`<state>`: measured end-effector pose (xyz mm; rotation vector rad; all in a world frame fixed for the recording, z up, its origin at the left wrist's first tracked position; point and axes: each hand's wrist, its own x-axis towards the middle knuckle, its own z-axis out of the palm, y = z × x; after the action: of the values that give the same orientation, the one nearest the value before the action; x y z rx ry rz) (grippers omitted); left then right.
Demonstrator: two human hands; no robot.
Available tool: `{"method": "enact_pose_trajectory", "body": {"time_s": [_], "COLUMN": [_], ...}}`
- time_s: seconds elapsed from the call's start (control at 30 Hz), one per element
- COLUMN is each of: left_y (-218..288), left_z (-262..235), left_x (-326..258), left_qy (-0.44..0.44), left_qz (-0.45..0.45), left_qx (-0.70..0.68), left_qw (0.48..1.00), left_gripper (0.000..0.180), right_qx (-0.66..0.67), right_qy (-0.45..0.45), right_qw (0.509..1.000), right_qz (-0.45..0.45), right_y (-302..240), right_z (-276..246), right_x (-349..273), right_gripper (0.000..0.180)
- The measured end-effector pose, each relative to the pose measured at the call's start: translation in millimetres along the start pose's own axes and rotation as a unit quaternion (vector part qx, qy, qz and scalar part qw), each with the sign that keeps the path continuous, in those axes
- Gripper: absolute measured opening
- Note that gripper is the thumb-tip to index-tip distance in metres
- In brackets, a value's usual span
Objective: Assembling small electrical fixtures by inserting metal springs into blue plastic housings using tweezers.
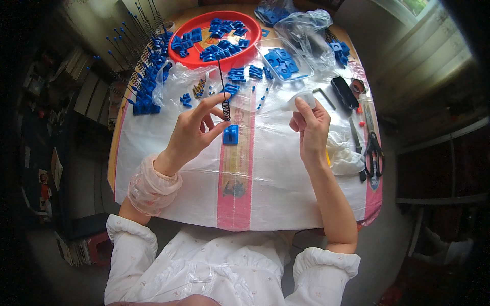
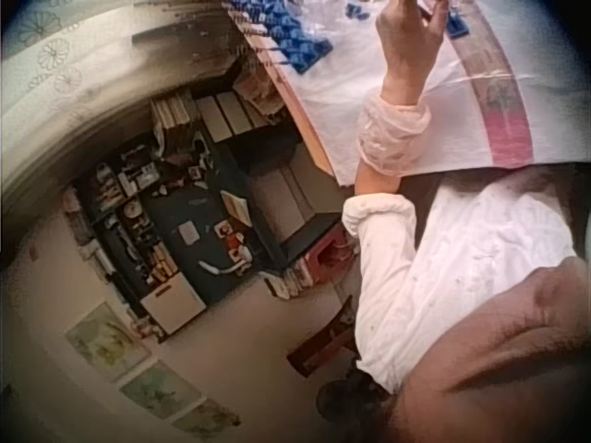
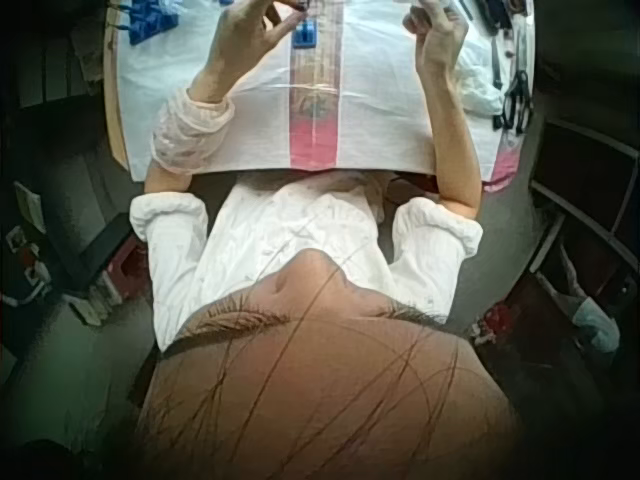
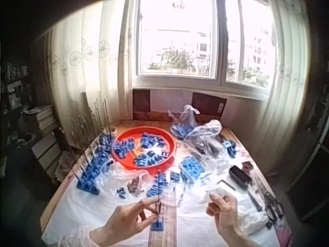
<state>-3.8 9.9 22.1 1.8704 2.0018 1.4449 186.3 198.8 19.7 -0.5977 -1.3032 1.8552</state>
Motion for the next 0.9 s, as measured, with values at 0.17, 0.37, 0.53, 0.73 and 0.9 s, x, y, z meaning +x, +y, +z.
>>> {"method": "enact_pose_trajectory", "body": {"time_s": [0.17,0.37,0.53,0.73,0.9], "left_y": [-0.8,-0.2,-1.4,-0.6,-0.3], "left_z": [1.3,0.4,1.1,0.9,1.0], "left_x": [0.6,0.5,-0.3,0.4,0.0], "left_qy": [0.000,0.000,0.002,-0.001,0.002], "left_qz": [0.003,0.003,0.002,0.002,0.000], "left_qx": [-0.001,0.005,0.001,0.002,-0.001], "left_qw": [1.000,1.000,1.000,1.000,1.000], "left_gripper": [0.065,0.065,0.066,0.066,0.066], "right_qx": [-0.001,-0.004,-0.004,0.003,0.001], "right_qy": [-0.001,-0.003,0.002,-0.007,-0.003], "right_qw": [1.000,1.000,1.000,1.000,1.000], "right_qz": [-0.006,-0.005,-0.009,-0.001,0.005], "right_y": [1.7,2.2,1.8,1.8,1.8], "right_z": [-1.0,-0.4,2.8,-3.1,-0.7], "right_x": [0.3,0.4,-0.5,0.1,-0.3], "right_gripper": [0.015,0.014,0.016,0.012,0.012]}}
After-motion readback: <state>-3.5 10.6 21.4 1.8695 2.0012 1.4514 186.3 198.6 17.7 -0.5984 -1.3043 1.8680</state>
